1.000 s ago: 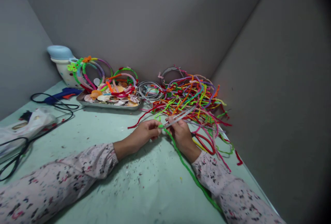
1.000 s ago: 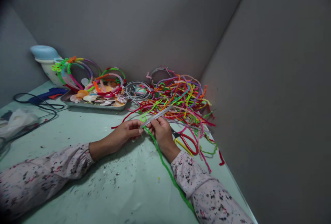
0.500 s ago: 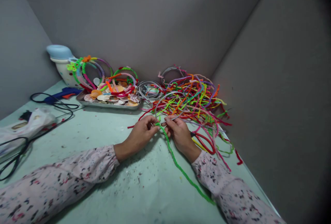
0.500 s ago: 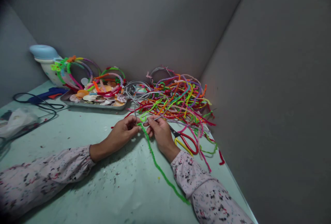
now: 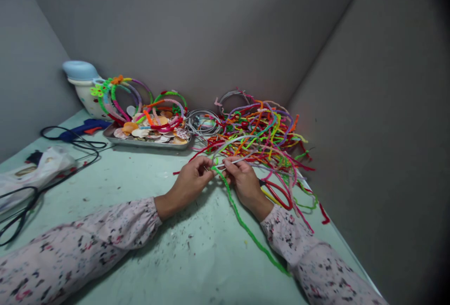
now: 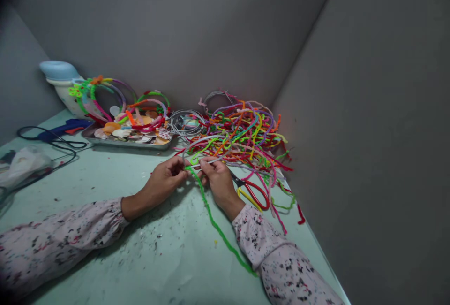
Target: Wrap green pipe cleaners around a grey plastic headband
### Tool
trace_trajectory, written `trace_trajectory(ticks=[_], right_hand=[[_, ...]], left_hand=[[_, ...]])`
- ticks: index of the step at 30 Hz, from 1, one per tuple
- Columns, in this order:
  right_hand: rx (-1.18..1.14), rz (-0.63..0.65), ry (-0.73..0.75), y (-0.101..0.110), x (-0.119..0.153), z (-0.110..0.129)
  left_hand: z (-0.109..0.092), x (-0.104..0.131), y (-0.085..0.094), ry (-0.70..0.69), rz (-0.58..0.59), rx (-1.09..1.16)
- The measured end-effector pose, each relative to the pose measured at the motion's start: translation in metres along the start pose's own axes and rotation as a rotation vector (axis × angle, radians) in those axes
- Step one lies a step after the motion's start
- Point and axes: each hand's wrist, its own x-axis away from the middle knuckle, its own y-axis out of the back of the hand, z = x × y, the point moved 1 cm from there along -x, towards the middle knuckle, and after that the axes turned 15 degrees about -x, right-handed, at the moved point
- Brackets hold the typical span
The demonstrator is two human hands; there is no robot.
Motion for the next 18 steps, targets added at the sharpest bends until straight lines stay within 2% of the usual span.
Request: trace_trajectory(ticks=[9, 18], right_hand=[[0.001, -0.011, 0.012, 0.002, -0.0006, -0.0028], [-0.007, 0.041, 0.035, 0.0032, -0.0006, -0.0043]], left_hand=[[-0.0018, 0.0008, 0.0011, 0.017, -0.002, 0.026], [-0.0023, 0.001, 0.0015, 0.036, 0.007, 0.077]])
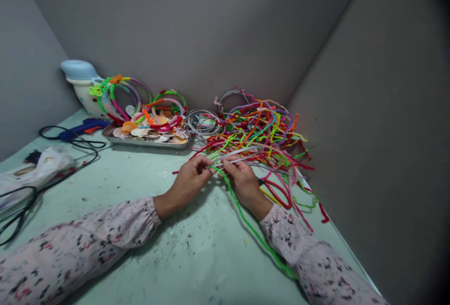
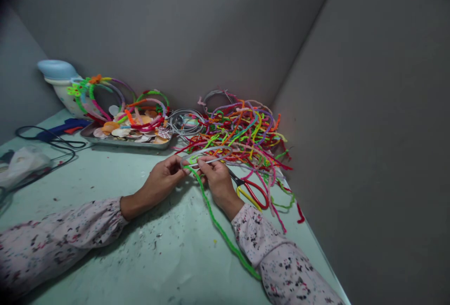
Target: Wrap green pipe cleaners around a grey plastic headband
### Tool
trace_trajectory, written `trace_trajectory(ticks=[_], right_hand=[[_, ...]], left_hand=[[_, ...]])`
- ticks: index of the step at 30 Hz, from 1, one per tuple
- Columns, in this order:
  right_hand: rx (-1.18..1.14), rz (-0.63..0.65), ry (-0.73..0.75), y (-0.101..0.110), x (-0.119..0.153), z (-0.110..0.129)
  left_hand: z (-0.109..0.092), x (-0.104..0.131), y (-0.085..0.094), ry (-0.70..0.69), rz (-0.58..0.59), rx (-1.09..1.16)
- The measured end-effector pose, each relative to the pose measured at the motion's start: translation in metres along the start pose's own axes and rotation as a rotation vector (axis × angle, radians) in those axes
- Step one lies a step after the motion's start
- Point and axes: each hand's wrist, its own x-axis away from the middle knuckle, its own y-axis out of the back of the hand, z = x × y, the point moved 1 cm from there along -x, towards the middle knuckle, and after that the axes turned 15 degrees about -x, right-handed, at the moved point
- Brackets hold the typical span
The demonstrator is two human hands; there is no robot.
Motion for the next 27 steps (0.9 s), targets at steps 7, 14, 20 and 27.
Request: trace_trajectory(ticks=[7, 14, 20, 27], right_hand=[[0.038, -0.009, -0.004, 0.002, -0.001, -0.001], [0.088, -0.046, -0.04, -0.003, 0.001, 0.004], [0.041, -0.034, -0.039, -0.005, 0.001, 0.003], [0.096, -0.007, -0.01, -0.01, 0.004, 0.009]], left_hand=[[0.003, -0.001, 0.0, -0.012, -0.009, 0.004], [0.0, 0.0, 0.0, -0.005, -0.004, 0.013], [-0.001, 0.0, 0.0, -0.01, -0.024, 0.018], [0.0, 0.0, 0.0, -0.013, -0.028, 0.043]])
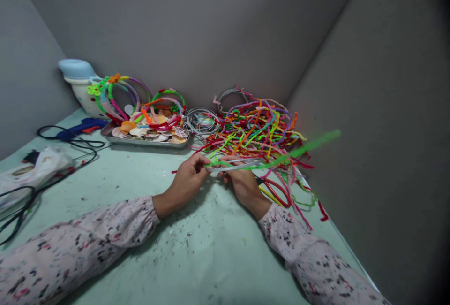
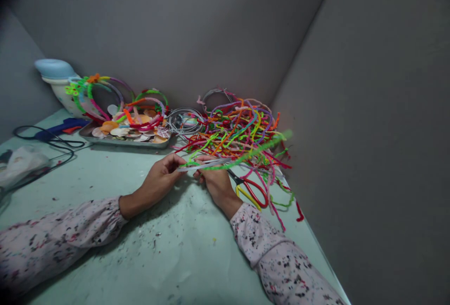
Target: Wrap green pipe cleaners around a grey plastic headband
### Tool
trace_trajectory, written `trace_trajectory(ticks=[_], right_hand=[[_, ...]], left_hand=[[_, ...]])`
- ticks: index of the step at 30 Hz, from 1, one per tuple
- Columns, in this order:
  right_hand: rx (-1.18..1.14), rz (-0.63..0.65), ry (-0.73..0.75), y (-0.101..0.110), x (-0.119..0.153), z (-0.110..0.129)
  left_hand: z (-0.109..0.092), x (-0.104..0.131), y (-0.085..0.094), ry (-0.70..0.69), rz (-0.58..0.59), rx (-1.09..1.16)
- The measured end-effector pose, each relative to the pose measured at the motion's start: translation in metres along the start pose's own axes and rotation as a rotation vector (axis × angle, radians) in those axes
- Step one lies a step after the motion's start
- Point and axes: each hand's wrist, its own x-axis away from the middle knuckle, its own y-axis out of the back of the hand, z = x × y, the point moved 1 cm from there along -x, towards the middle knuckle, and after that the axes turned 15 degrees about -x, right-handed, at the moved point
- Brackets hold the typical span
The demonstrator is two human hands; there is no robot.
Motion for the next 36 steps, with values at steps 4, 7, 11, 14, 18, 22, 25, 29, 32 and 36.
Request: trace_trajectory(ticks=[4, 7, 11, 14, 18, 22, 25, 29, 32, 36], right_hand=[[0.046, -0.006, 0.003, 0.001, 0.001, 0.001], [0.055, 0.002, 0.014, 0.003, 0.001, -0.001], [0.03, 0.04, 0.006, 0.004, 0.002, -0.001], [-0.033, 0.059, -0.036, 0.003, 0.004, -0.001], [-0.003, 0.098, -0.067, 0.002, 0.005, 0.0], [0.048, 0.117, -0.063, 0.002, 0.005, 0.001], [0.035, 0.105, -0.066, 0.003, 0.003, -0.002], [-0.013, 0.079, -0.067, 0.006, 0.0, -0.007], [-0.023, 0.081, -0.074, 0.009, -0.002, -0.009], [-0.031, 0.083, -0.069, 0.011, -0.002, -0.011]], left_hand=[[0.001, 0.001, 0.0, 0.023, 0.006, -0.006], [0.001, 0.001, 0.001, 0.026, 0.011, 0.002], [0.001, 0.001, 0.001, 0.031, 0.017, 0.025], [-0.001, 0.001, 0.002, 0.045, 0.02, 0.056], [-0.002, 0.001, 0.001, 0.081, 0.019, 0.104], [-0.002, 0.0, 0.0, 0.093, 0.011, 0.129], [-0.001, -0.001, 0.0, 0.073, 0.007, 0.076], [-0.001, 0.0, -0.001, 0.031, 0.024, -0.004], [0.001, 0.0, -0.002, -0.006, 0.02, -0.043], [0.002, 0.0, -0.001, -0.007, 0.0, -0.077]])
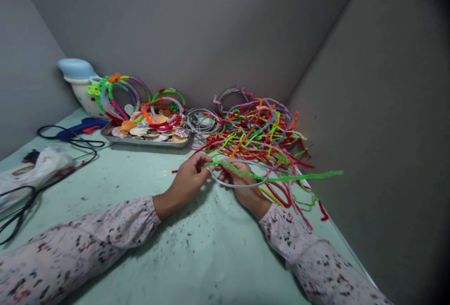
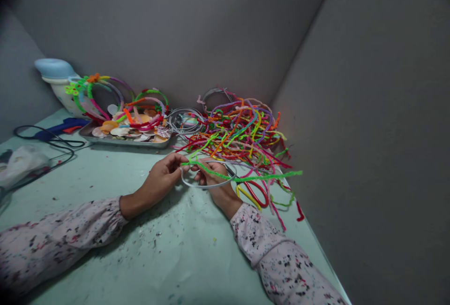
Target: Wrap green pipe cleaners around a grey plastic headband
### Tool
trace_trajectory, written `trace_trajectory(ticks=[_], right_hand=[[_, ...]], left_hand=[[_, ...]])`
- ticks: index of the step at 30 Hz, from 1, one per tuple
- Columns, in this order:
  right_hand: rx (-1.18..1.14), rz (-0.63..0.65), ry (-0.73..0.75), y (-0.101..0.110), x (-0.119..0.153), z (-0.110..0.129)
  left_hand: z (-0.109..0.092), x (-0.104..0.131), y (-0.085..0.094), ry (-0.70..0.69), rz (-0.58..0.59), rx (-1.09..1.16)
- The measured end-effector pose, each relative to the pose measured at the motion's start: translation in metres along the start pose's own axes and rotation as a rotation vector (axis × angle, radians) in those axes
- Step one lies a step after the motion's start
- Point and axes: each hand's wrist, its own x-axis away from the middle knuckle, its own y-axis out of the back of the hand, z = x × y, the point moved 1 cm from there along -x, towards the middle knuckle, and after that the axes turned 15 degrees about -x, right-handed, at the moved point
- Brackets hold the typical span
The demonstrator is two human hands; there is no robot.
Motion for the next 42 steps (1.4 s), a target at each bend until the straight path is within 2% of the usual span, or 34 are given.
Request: trace_trajectory(ticks=[11, 18, 27, 36, 42], right_hand=[[0.226, 0.002, 0.054, -0.008, 0.008, 0.015], [0.165, -0.016, 0.002, -0.001, 0.004, 0.003], [0.197, -0.045, 0.0, -0.007, 0.007, 0.008], [-0.016, -0.055, 0.045, -0.009, 0.005, 0.005], [0.005, -0.025, 0.014, -0.008, 0.003, 0.005]], left_hand=[[-0.011, 0.003, 0.004, 0.039, 0.002, -0.02], [-0.01, 0.003, 0.005, 0.048, -0.01, 0.014], [-0.009, 0.003, 0.004, 0.091, 0.002, 0.095], [-0.009, 0.0, 0.0, 0.163, 0.122, 0.299], [-0.007, 0.0, -0.002, 0.189, 0.164, 0.34]])
